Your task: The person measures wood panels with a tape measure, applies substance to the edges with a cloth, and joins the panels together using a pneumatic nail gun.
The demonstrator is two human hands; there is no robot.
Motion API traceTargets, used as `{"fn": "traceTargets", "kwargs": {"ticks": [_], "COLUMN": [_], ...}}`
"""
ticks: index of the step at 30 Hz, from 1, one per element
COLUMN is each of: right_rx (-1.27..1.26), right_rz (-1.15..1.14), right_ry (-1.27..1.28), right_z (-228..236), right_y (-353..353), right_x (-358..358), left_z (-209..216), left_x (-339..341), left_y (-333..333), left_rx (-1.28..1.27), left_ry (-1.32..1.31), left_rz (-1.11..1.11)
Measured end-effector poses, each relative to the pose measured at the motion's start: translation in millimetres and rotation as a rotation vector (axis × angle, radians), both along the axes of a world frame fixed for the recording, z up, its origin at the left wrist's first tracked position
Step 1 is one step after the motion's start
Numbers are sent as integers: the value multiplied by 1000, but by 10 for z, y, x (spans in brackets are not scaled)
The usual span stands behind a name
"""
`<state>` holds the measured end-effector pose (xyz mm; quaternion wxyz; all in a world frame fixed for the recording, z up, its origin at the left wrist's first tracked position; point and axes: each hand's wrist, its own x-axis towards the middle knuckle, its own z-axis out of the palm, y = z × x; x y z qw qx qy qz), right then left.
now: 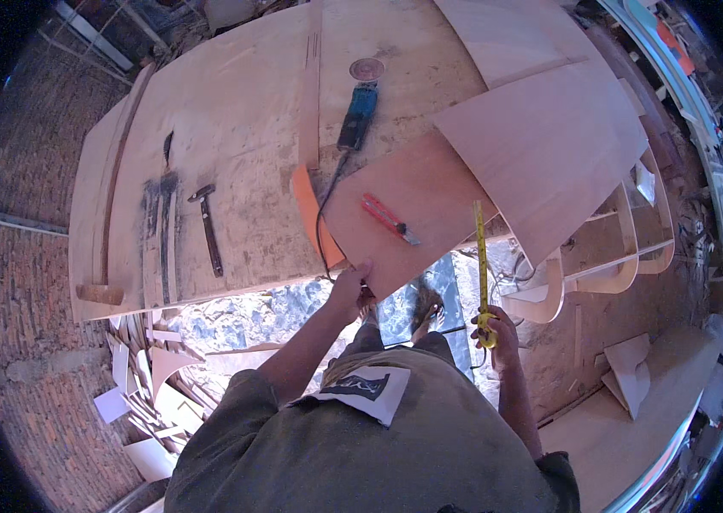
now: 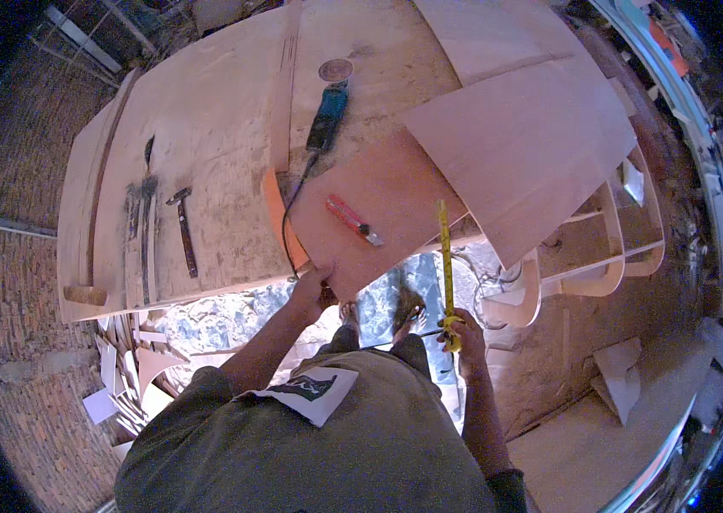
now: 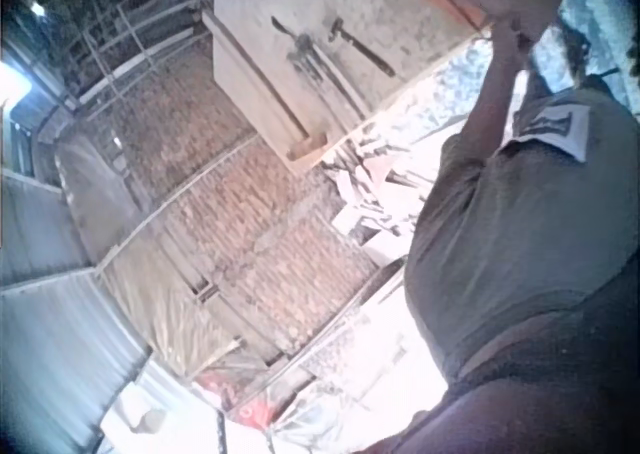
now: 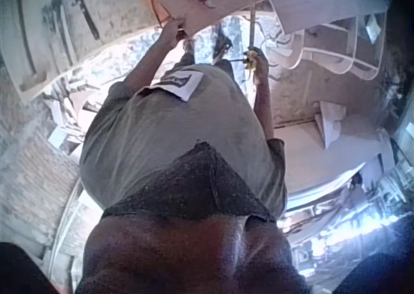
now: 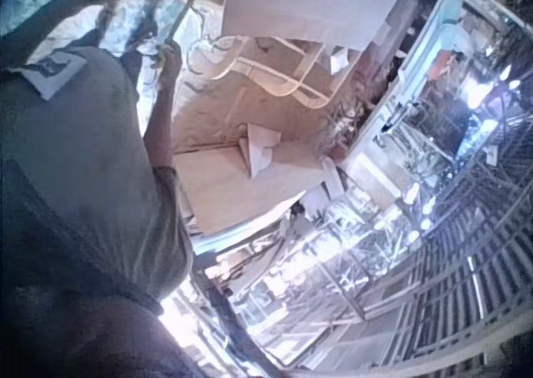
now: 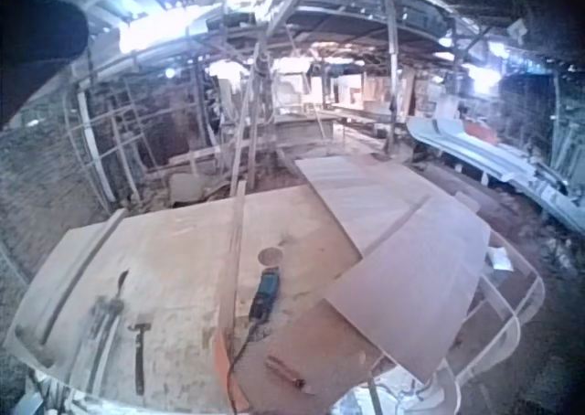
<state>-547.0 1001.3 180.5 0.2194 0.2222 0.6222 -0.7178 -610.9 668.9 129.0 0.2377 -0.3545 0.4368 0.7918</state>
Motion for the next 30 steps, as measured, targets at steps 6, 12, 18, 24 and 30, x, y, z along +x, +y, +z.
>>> {"fn": "traceTargets", "kwargs": {"ticks": [6,12,18,24,30], "right_rx": [-327,-412,-355,-254,164], "right_rz": [-85,-36,15,23,164], "right_ry": [52,103,296,241,187], "right_z": [-22,92,375,470,1076], "right_y": [-396,-1025,-1242,-1092,-492], "right_x": [-187,-716,-988,-850,-520], "left_z": [159,406,682,321,175], "left_x": [-33,-139,-158,-34,368], "left_y": [-618,-1246,-1288,-1085,-730], "left_rx": [-47,163,211,619,415], "left_ry": [177,37,108,270,335], "left_rz": [86,145,42,92,184]}}
